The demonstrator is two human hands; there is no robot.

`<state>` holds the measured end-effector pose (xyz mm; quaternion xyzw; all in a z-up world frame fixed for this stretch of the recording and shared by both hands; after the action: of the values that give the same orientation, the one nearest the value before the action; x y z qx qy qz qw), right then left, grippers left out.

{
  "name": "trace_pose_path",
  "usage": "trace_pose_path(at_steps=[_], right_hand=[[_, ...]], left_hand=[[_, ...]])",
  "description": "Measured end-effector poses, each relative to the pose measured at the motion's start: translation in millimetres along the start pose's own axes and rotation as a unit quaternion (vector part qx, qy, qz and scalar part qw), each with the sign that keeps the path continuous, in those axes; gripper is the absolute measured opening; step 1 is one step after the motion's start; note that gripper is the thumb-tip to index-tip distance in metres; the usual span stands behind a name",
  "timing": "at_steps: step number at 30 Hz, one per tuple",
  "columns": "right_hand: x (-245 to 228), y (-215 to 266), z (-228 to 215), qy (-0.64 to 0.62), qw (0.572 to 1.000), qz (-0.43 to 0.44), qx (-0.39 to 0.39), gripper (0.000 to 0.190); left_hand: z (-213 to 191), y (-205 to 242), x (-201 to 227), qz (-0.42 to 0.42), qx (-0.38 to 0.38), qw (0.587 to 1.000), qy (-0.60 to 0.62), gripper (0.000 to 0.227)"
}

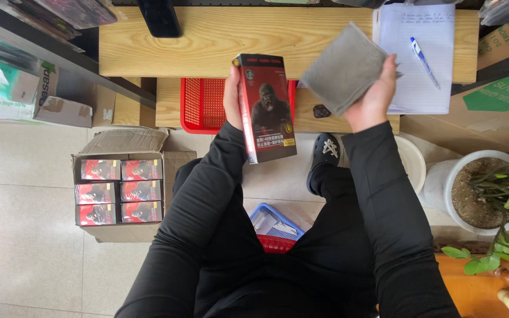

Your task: The person wipes a small box with a grey cloth and writes in a notebook using a blue pen. They handle individual phone screen protector packages, removing one from a wrapper and placing others into a red basket.

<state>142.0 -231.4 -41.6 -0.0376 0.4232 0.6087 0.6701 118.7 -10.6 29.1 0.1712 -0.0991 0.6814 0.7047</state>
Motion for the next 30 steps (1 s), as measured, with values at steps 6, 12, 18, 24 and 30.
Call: trace_pose_path(at_steps=[6, 12, 18, 24, 30], right_hand=[[44, -56, -24, -0.086, 0.992, 0.091, 0.03, 0.057], [26, -23, 38, -0.042, 0.996, 0.072, 0.041, 0.044], [60, -56, -20, -0.027, 0.987, 0.077, 0.137, 0.028], [56, -7, -29, 0.195, 0.962, 0.097, 0.167, 0.054], [90, 84, 30, 0.383, 0.905, 0.01, -0.184, 0.048]], left_hand=[[-55, -22, 3, 0.012, 0.009, 1.0, 0.004, 0.045], [-43, -20, 14, 0.021, -0.031, 0.999, 0.014, 0.053], [-42, -25, 40, 0.085, 0.003, 0.996, -0.019, 0.044], [-88, -52, 50, 0.064, 0.058, 0.994, -0.064, 0.048], [-103, -69, 51, 0.067, -0.011, 0.986, -0.15, 0.041]])
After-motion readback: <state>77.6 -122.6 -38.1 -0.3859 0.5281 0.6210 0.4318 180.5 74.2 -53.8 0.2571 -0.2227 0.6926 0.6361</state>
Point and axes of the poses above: each hand's wrist, its own y-axis away from the middle knuckle, its own z-axis out of the palm, x = y × z, the point moved 10 cm from there along -y, towards the middle knuckle, and after that the axes turned 1 degree about x, right-handed, at the moved point
